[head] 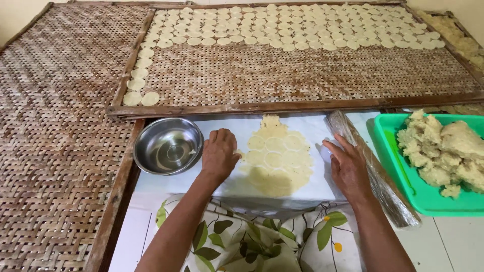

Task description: Preparing and placing small dough discs onto a drying tray using a circular cutter.

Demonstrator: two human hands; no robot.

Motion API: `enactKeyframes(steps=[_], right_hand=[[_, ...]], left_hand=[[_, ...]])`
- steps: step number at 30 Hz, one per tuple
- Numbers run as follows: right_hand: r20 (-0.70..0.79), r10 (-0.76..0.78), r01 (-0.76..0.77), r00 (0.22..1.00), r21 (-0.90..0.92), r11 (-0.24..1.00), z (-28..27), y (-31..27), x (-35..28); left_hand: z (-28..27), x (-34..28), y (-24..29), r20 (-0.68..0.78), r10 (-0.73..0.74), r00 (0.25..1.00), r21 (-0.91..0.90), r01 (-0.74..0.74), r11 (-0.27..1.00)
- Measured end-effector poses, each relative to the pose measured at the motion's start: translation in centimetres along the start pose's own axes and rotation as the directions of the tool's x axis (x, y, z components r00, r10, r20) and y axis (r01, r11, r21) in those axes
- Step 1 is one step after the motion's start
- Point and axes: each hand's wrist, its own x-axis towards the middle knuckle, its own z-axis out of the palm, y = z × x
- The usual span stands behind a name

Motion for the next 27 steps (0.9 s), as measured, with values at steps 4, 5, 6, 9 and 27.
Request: enactKeyframes(steps=[4, 5, 6, 9, 27], right_hand=[[0.022, 0.028, -0.029, 0.999, 0.023, 0.999, -0.3, -0.2, 0.2], [0.029, 0.036, -0.036, 0.999, 0.021, 0.999, -0.2, -0.2, 0.1], [0.029, 0.037, -0.038, 0.999, 0.023, 0.999, 0.0, 0.0, 0.1], [0.033, 0.049, -0.049, 0.998, 0.012, 0.999, 0.3, 0.5, -0.1], [-0.010, 0.022, -0.022, 1.000, 0.055, 0.998, 1.0, 1.1, -0.7]], left_hand=[[0.4, -0.5, 0.1, 0.025, 0.083, 0.996, 0.028, -0.084, 0.996], [1.8, -0.5, -0.4, 0.018, 0.136, 0.991, 0.071, -0.136, 0.988], [1.5, -0.9, 0.0, 0.019, 0.136, 0.991, 0.073, -0.137, 0.988], [0.9, -2.3, 1.1, 0.072, 0.132, 0.989, -0.023, -0.131, 0.991], [-0.9, -7.1, 2.1, -0.146, 0.393, 0.908, 0.248, -0.351, 0.903]])
